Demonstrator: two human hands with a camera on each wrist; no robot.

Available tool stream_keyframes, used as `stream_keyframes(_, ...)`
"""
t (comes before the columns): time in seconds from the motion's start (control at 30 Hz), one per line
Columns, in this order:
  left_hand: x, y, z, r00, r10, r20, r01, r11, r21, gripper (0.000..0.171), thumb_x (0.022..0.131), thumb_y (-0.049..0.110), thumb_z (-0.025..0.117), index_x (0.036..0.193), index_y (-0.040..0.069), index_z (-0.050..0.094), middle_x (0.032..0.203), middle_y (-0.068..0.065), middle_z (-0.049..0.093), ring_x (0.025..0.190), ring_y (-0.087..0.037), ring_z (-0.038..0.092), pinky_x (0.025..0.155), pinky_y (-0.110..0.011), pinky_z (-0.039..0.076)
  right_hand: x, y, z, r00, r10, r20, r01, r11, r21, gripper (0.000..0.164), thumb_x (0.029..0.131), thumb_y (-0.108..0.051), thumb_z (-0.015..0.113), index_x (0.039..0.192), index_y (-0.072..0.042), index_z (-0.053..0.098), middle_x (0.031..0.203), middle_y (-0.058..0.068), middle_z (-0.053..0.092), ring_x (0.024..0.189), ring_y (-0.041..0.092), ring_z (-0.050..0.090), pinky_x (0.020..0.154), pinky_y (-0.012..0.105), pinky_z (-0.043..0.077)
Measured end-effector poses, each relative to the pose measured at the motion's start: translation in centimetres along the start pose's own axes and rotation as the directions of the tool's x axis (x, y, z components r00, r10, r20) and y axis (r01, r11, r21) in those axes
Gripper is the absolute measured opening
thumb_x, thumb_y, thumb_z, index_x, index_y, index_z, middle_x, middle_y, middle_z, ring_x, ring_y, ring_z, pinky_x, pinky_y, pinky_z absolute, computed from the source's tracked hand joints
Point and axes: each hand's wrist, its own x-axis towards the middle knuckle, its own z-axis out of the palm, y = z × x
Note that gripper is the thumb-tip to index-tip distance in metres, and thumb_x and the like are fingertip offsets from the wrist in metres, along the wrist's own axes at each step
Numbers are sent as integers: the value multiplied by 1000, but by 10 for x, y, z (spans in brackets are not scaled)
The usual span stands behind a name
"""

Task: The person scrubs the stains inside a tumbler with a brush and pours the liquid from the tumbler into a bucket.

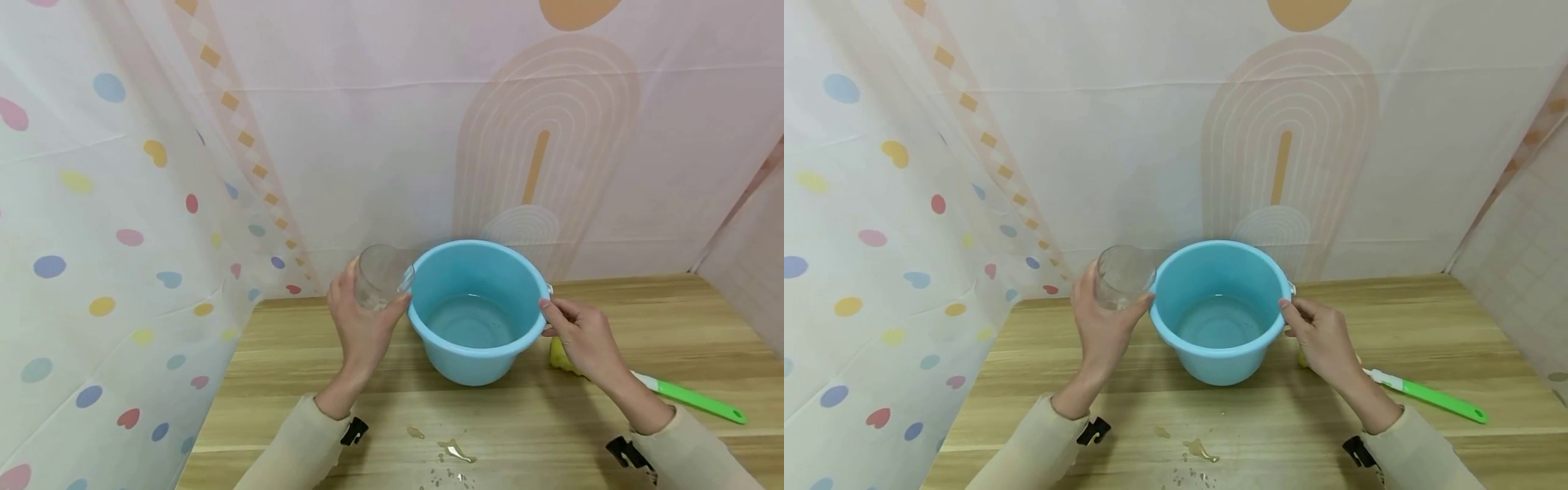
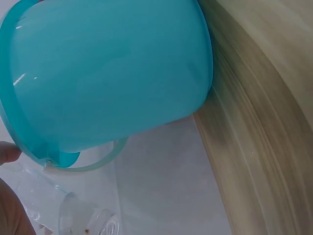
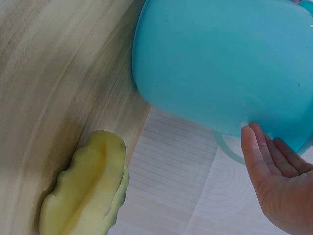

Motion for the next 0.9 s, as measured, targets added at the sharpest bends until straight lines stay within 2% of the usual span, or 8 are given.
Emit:
stream_keyframes(0.23,1,1,2,998,67,-4,-66,997,29,86,72,25,96,147,13,56,136,-14,52,128,-30,39,104,-55,32,0,0,0,1000,1,-2,-1,1000,-2,42,110,-27,56,127,10,69,118,28,72,78,19,75,71,23,60)
stream_keyframes(0.37,3,3,2,997,80,10,-80,996,44,85,72,23,96,147,14,57,136,-15,52,129,-31,39,102,-56,33,0,0,-1,1000,-1,-7,1,1000,-5,43,110,-27,56,127,10,69,116,28,72,78,21,76,70,20,58)
stream_keyframes(0.53,7,5,2,993,110,44,-114,990,87,83,71,24,95,145,14,60,138,-15,55,129,-32,43,102,-58,35,-1,0,-2,1000,-6,-13,5,1000,-14,42,111,-27,56,126,10,69,116,28,72,76,15,74,70,19,57)
stream_keyframes(0.67,10,7,0,985,149,84,-159,978,133,81,73,25,94,145,13,60,136,-14,58,128,-33,44,102,-57,36,-1,0,-2,1000,0,-10,0,1000,-18,43,111,-27,56,127,11,68,117,29,72,75,11,73,70,19,56)
stream_keyframes(0.9,17,12,-2,967,208,149,-237,946,220,80,72,25,96,142,12,60,131,-16,61,124,-36,48,98,-57,40,-1,1,-3,1000,5,-7,-5,1000,-20,43,111,-28,55,128,9,69,119,28,72,77,13,74,71,22,59)
